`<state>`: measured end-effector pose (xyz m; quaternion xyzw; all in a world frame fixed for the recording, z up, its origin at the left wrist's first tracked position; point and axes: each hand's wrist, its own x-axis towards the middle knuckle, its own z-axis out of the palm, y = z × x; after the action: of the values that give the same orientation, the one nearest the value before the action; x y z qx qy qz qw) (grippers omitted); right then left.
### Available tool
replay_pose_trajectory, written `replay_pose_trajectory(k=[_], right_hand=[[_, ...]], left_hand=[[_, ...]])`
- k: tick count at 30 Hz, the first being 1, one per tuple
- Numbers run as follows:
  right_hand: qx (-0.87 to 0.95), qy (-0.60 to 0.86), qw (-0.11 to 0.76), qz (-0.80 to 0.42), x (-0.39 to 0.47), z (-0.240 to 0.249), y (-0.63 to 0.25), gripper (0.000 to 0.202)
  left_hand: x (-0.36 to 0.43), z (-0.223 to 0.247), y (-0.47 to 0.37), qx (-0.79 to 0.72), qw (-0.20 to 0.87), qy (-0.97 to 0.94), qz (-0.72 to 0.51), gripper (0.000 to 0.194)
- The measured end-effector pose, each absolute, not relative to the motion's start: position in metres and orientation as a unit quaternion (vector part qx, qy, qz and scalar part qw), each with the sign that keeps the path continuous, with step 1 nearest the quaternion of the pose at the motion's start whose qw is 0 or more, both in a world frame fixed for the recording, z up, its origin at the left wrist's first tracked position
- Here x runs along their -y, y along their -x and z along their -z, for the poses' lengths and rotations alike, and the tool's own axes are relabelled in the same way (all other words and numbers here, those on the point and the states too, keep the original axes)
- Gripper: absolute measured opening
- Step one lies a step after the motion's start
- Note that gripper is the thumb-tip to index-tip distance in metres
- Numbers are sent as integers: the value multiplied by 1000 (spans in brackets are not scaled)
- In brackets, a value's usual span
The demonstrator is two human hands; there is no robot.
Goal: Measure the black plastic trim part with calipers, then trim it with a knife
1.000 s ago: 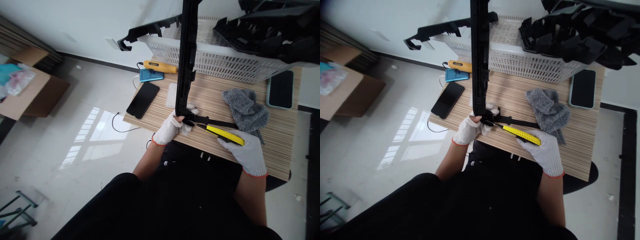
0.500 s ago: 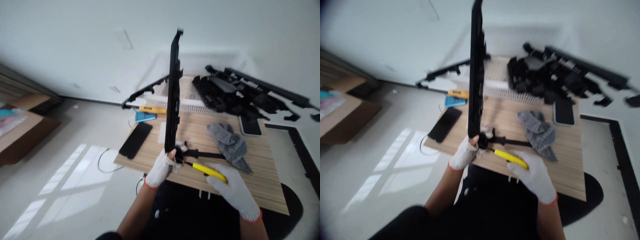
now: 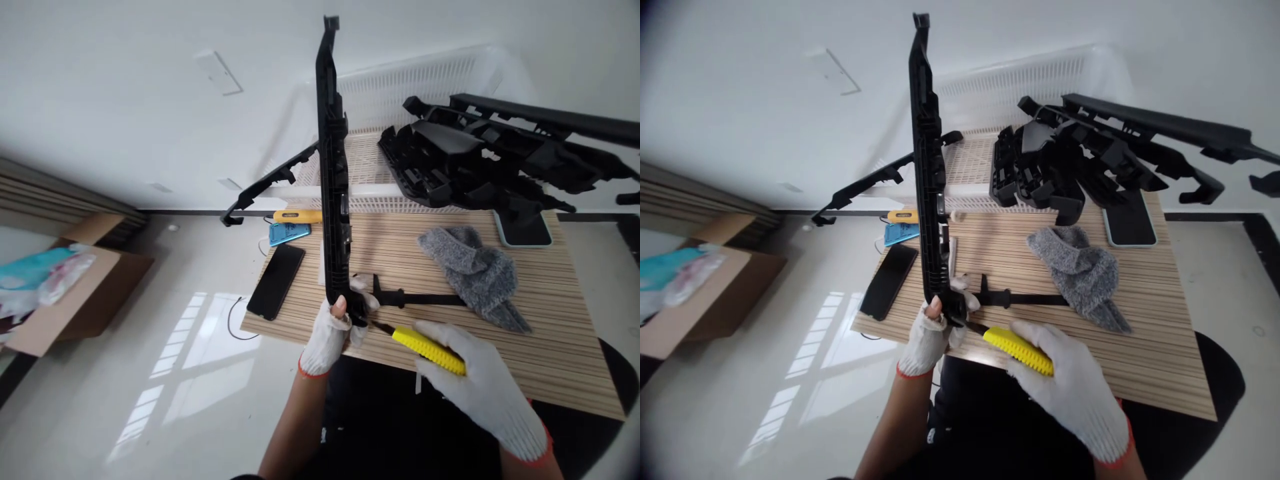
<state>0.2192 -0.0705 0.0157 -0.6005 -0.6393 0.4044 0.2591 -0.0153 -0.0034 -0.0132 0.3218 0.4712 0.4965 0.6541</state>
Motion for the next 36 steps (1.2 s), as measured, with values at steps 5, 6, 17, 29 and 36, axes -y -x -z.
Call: replay_pose_trajectory(k=[5, 6, 17, 29, 36], right_hand=[[595, 615, 275, -438, 81, -14, -229, 41], [584, 624, 284, -435, 82, -13, -229, 40], [512, 702, 378, -319, 85, 0, -227, 40], [565, 669, 395, -278, 86, 8, -228, 42], [567, 655, 394, -308, 83, 7, -230, 40]], left_hand=[[4, 11, 20, -475, 659, -324, -485, 64], [3, 10, 20, -474, 661, -324, -483, 63], [2, 10, 15, -439, 644, -350, -519, 58], [0, 17, 10, -456, 605, -339, -558, 53], [0, 21, 12, -467, 589, -348, -561, 50]])
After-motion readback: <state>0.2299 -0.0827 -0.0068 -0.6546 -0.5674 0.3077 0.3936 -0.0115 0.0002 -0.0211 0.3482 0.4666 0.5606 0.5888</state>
